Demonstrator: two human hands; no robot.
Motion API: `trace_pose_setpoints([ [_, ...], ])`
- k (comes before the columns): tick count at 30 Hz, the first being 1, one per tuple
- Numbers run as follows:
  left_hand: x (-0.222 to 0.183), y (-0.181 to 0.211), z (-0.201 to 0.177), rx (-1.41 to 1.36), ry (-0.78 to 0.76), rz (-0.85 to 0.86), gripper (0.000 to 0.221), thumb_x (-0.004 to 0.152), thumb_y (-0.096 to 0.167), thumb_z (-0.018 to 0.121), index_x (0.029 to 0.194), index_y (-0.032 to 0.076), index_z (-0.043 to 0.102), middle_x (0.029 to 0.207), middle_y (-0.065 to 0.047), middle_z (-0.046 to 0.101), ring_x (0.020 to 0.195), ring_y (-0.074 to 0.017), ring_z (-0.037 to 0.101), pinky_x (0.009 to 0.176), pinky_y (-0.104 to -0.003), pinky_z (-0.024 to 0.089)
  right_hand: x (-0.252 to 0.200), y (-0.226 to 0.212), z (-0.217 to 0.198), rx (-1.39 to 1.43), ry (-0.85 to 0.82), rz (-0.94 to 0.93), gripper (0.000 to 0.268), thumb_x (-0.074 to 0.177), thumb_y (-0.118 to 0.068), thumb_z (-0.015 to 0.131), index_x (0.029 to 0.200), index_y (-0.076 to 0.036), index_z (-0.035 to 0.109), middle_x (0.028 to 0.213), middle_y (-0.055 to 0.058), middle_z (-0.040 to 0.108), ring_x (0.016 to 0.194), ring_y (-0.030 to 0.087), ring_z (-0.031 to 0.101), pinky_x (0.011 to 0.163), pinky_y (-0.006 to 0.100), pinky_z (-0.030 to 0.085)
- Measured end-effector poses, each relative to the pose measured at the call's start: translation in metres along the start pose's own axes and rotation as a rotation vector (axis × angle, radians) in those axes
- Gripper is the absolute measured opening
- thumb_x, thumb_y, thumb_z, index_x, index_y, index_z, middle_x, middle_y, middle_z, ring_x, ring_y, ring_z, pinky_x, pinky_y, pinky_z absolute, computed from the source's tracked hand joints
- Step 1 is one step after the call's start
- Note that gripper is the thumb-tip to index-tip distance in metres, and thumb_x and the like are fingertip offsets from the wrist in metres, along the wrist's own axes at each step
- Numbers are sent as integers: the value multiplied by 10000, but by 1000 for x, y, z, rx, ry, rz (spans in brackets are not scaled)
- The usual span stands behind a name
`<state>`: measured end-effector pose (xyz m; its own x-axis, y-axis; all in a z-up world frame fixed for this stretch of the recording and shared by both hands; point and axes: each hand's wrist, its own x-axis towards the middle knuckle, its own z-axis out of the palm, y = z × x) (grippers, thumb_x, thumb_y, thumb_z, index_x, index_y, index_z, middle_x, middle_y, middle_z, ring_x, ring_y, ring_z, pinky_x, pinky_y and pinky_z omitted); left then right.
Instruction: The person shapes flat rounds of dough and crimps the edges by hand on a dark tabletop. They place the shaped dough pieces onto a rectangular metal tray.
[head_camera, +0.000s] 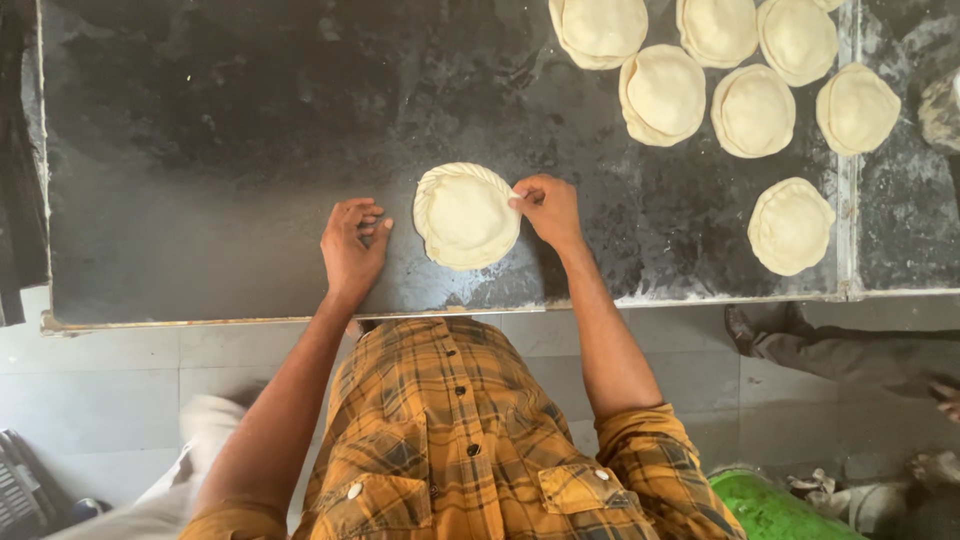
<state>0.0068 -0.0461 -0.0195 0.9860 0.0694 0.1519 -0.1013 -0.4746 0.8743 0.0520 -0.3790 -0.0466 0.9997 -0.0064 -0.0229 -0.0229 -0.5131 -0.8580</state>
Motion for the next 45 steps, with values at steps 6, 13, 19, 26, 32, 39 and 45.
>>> trace_pose_setpoints([
  [6,2,2,-4,-42,-3,8,150,891,33,773,1020,-18,715,1172,-124,689,956,-218,725,782,-304,617,-57,-43,16,-482,205,-379,247,849,81,692,1041,-42,785,1128,134,659,908,295,632,792,353,525],
  [13,2,3,-6,-48,-26,-10,126,896,37,763,1004,-16,727,1144,-129,702,952,-221,729,783,-303,624,-45,-18,12,-178,242,-153,255,875,51,676,1087,-61,763,1196,122,663,895,218,667,793,315,534],
  [19,2,7,-8,-73,-34,-18,124,896,42,756,999,-20,726,1133,-132,706,937,-230,735,799,-311,627,-34,-1,10,-136,121,113,243,813,-94,843,1040,-36,779,979,102,737,809,175,705,730,293,538],
  [26,2,6,-9,-108,-53,-10,113,894,39,757,978,-26,717,1105,-136,708,919,-231,737,789,-312,624,-75,-43,31,-536,231,-274,317,817,91,688,1109,-2,769,1045,152,641,937,322,620,817,414,511],
  [32,3,2,-6,-212,-52,-42,113,901,40,749,977,-33,708,1080,-136,708,872,-213,729,767,-301,619,-69,-42,17,-280,306,-114,303,855,37,708,1139,-57,759,1095,113,658,872,223,638,728,326,515],
  [39,3,2,-9,-179,-63,-37,105,910,41,753,965,-35,706,1034,-132,718,847,-203,735,763,-297,613,-50,-2,19,-84,206,141,211,839,-65,839,1039,-34,781,951,93,738,750,150,676,672,269,523],
  [45,4,4,-13,-177,-85,-16,100,915,40,748,958,-37,701,1029,-134,720,842,-206,739,756,-297,610,-96,-50,53,-731,389,-287,334,780,69,693,1091,-19,780,1062,129,615,910,305,643,793,388,515],
])
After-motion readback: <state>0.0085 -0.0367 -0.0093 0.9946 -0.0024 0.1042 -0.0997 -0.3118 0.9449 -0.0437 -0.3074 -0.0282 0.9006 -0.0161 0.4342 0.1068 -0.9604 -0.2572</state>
